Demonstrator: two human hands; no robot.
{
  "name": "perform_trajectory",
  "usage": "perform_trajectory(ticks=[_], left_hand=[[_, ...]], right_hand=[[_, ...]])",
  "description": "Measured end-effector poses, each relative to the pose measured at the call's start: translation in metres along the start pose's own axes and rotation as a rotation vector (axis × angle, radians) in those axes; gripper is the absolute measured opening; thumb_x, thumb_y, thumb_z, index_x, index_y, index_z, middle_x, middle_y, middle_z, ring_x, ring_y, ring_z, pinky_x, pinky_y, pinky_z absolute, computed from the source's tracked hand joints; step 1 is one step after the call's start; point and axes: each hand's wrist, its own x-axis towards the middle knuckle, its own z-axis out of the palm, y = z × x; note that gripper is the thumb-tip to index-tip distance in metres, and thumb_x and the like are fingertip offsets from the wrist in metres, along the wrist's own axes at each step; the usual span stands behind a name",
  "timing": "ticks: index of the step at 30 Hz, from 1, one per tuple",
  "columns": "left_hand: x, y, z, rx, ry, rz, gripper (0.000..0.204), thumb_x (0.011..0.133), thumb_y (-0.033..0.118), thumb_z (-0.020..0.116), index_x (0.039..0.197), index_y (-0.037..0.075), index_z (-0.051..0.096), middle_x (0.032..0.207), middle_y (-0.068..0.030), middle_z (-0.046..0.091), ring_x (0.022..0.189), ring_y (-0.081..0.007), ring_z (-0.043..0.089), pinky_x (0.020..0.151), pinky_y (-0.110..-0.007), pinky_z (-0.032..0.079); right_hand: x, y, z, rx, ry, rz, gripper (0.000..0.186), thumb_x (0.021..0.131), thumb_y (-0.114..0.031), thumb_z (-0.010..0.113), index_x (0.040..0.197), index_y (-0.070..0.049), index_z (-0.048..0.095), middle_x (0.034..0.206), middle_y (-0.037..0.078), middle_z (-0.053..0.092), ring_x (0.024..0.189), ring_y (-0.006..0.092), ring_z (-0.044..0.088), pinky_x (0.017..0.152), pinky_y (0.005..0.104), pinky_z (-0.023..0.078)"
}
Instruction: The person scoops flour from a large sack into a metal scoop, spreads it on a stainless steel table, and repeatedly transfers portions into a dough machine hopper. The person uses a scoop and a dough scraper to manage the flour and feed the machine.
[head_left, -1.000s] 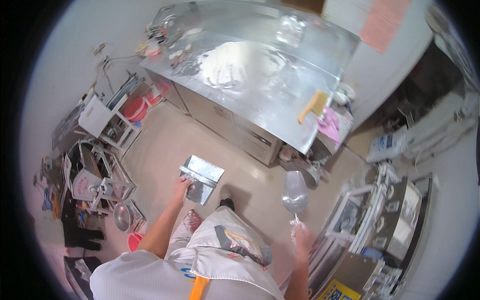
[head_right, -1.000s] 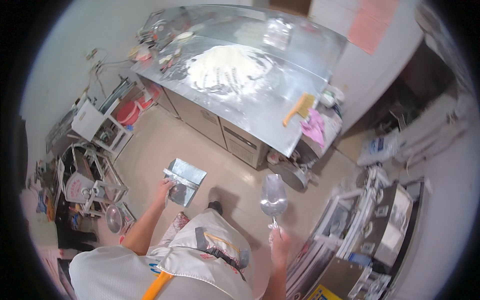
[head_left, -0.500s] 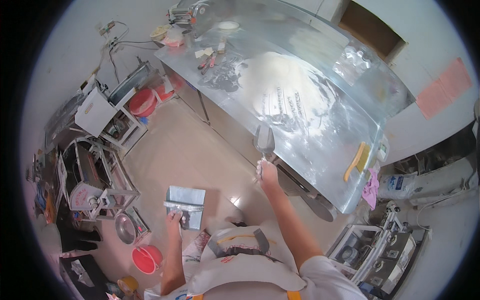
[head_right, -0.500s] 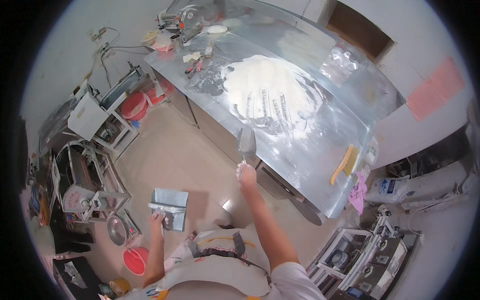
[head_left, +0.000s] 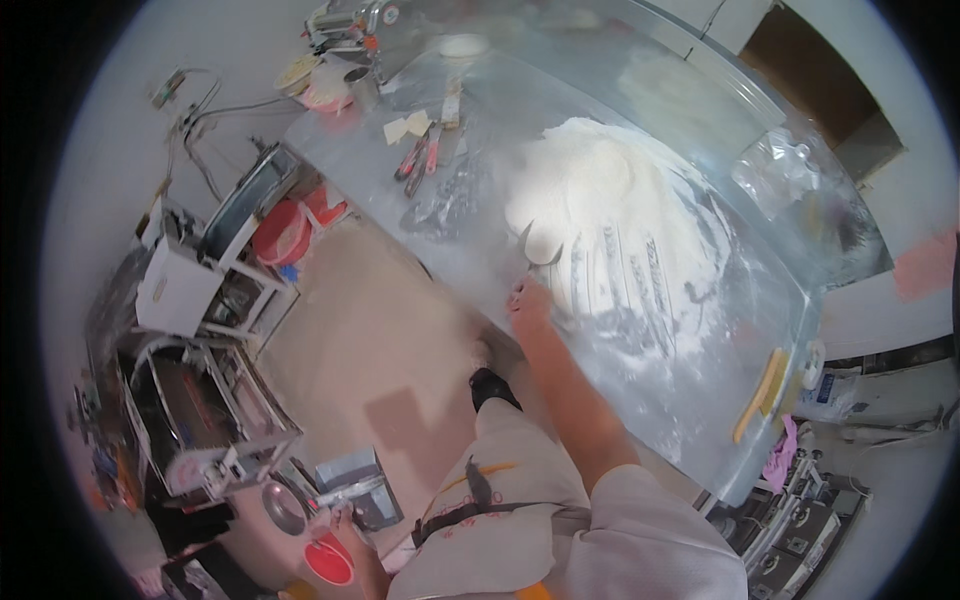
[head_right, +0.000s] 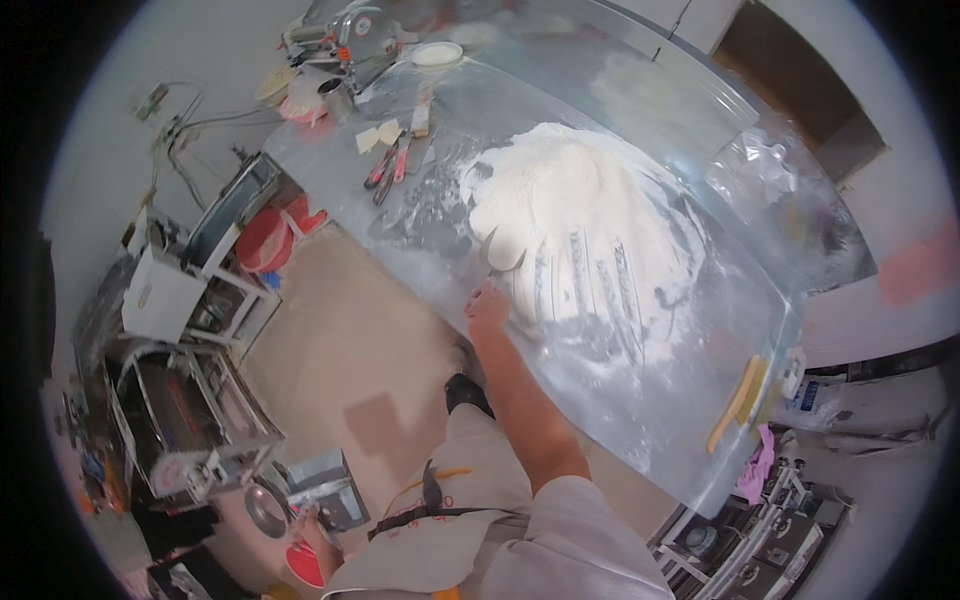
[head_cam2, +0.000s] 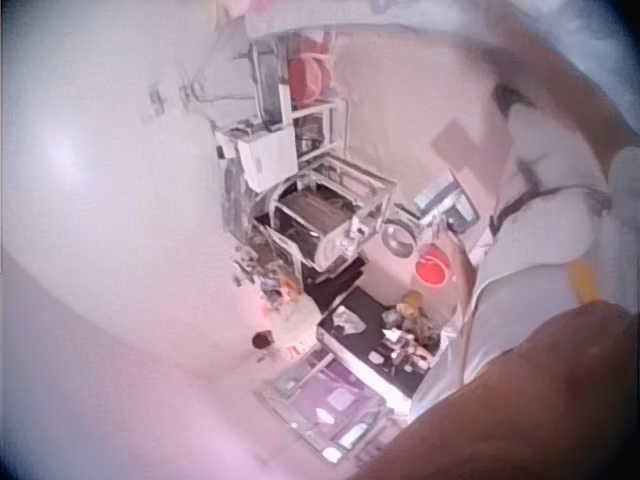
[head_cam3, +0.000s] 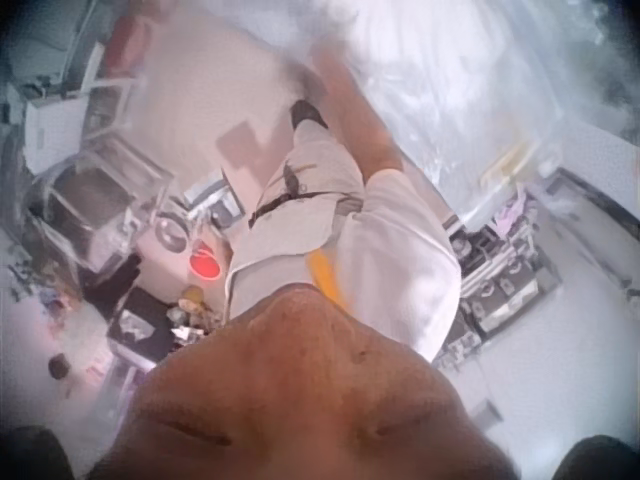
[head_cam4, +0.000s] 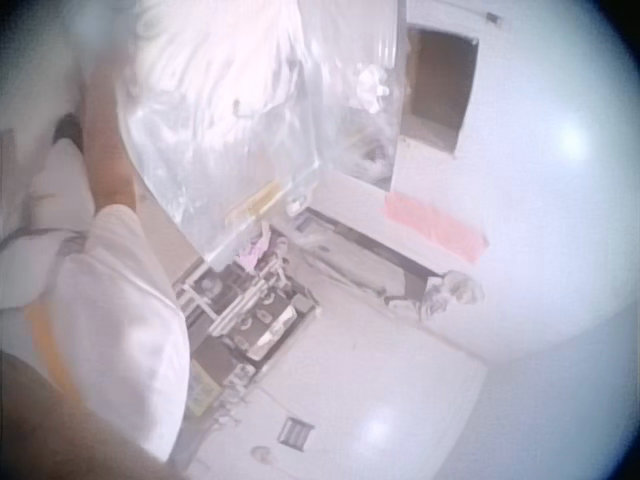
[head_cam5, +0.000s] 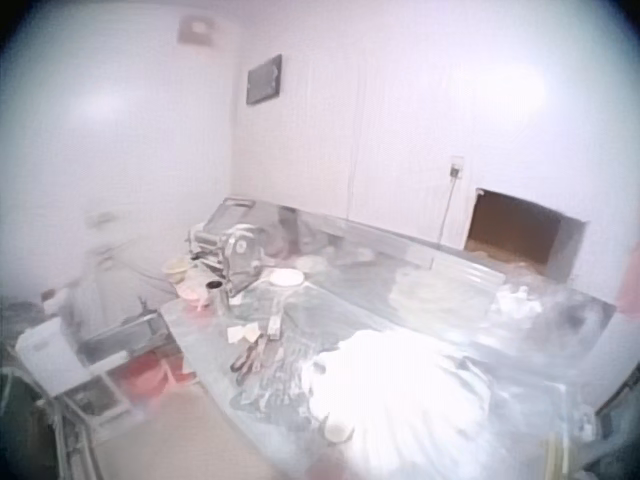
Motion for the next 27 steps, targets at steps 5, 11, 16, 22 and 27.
perform_trajectory(ticks=[5, 11, 16, 22, 27], left_hand=[[0.079, 0.073, 0.057, 0.149, -0.04, -0.063, 0.009, 0.092, 0.005, 0.067, 0.087, 0.012, 0.065, 0.083, 0.0033, 0.063, 0.073, -0.0101, 0.059, 0.07, -0.027, 0.049], [0.127, 0.166, 0.182, 0.025, -0.107, -0.024, 0.01, 0.094, 0.002, 0.066, 0.089, 0.011, 0.067, 0.087, 0.0031, 0.065, 0.078, -0.0096, 0.06, 0.074, -0.027, 0.049], [0.173, 0.195, 0.255, 0.087, -0.183, 0.005, 0.011, 0.097, 0.005, 0.07, 0.089, 0.013, 0.068, 0.084, 0.0047, 0.066, 0.072, -0.0076, 0.06, 0.066, -0.024, 0.047], [0.203, 0.217, 0.304, 0.222, -0.287, 0.007, 0.009, 0.096, 0.007, 0.072, 0.095, 0.014, 0.066, 0.081, 0.0035, 0.066, 0.066, -0.0077, 0.059, 0.061, -0.024, 0.047], [0.211, 0.236, 0.335, 0.227, -0.476, 0.026, 0.008, 0.097, 0.007, 0.072, 0.096, 0.012, 0.065, 0.08, 0.0034, 0.064, 0.068, -0.0067, 0.058, 0.061, -0.023, 0.046]], right_hand=[[0.148, -0.075, 0.037, -0.012, 0.012, -0.124, 0.028, 0.101, -0.017, 0.06, 0.076, -0.008, 0.053, 0.065, 0.003, 0.047, 0.048, 0.0144, 0.041, 0.041, 0.0309, 0.028], [0.222, -0.137, 0.077, 0.276, 0.28, 0.052, 0.016, 0.095, -0.016, 0.062, 0.083, -0.006, 0.062, 0.064, 0.001, 0.048, 0.046, 0.0136, 0.04, 0.041, 0.0319, 0.028], [0.239, -0.136, 0.072, 0.056, 0.355, -0.156, 0.026, 0.097, -0.023, 0.057, 0.077, -0.006, 0.061, 0.062, 0.001, 0.051, 0.047, 0.0144, 0.042, 0.043, 0.0341, 0.031], [0.246, -0.127, 0.058, -0.308, 0.5, -0.436, 0.038, 0.099, -0.027, 0.053, 0.072, -0.003, 0.064, 0.065, 0.004, 0.057, 0.054, 0.0146, 0.05, 0.051, 0.0346, 0.04], [0.206, -0.154, 0.062, -0.156, 0.385, -0.326, 0.036, 0.102, -0.027, 0.056, 0.078, -0.001, 0.066, 0.065, 0.003, 0.058, 0.057, 0.0117, 0.051, 0.053, 0.0329, 0.041]])
